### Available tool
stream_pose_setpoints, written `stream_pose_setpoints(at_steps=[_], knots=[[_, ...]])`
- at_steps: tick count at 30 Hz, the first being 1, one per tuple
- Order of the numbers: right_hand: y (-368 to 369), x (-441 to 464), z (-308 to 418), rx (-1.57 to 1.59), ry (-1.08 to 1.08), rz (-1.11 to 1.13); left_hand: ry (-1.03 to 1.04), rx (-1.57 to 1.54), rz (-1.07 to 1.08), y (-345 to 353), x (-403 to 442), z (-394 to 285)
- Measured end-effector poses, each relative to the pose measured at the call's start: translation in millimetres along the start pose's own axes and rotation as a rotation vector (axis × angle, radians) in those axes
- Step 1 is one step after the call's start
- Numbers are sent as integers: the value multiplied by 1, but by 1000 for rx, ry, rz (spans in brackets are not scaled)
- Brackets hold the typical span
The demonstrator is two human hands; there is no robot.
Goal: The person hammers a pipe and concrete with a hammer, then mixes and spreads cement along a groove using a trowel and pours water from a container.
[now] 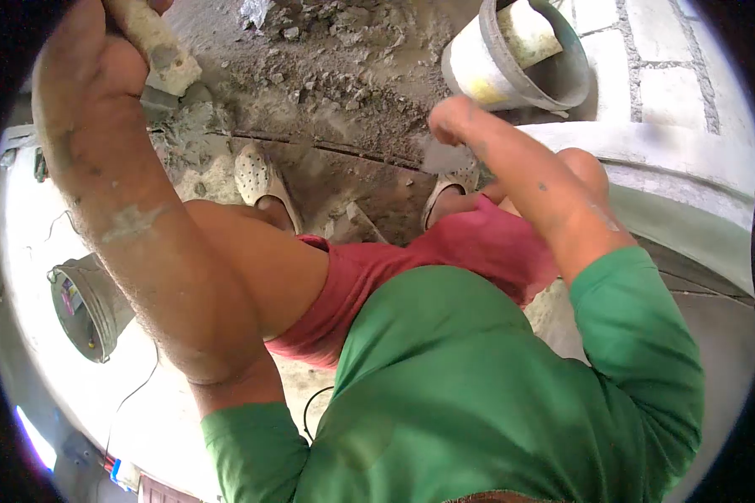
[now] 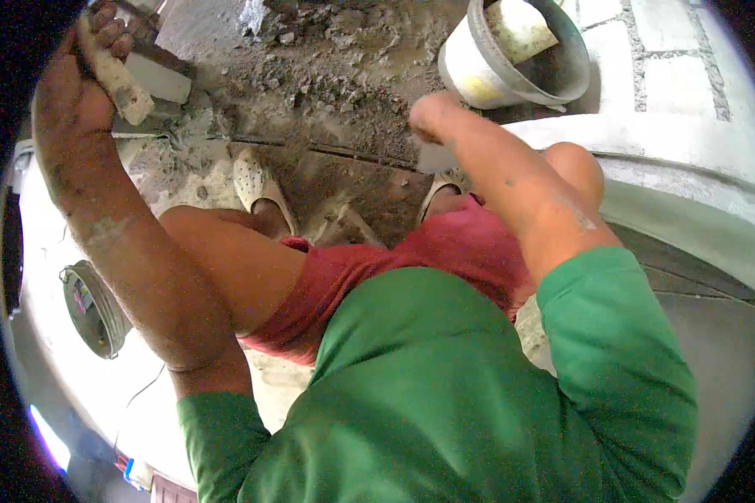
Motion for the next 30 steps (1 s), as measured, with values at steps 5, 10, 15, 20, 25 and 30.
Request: stream_pose_setpoints(at_steps=[5, 10, 15, 20, 25, 30], knots=[[14, 8, 32, -190, -60, -239, 67, -34, 20, 17, -17, -9], [-20, -9, 43, 121, -157, -228, 168, 7, -134, 15, -21, -14], [-14, 9, 25, 504, -316, -263, 107, -18, -97, 22, -39, -33], [4, 66, 44, 549, -427, -391, 34, -38, -69, 7, -29, -28], [-30, 76, 65, 616, -431, -367, -143, -56, 44, -16, -25, -19], [-24, 112, 97, 399, -594, -374, -304, -79, 106, -21, -41, -6]])
Point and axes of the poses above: each hand's wrist, its own x-axis towards the middle knuckle, its own y-axis out of the palm, z = x × y, the point moved 5 cm from there along x, towards the middle knuckle, and after that the axes turned 1 degree about y, right-handed, at the moved point
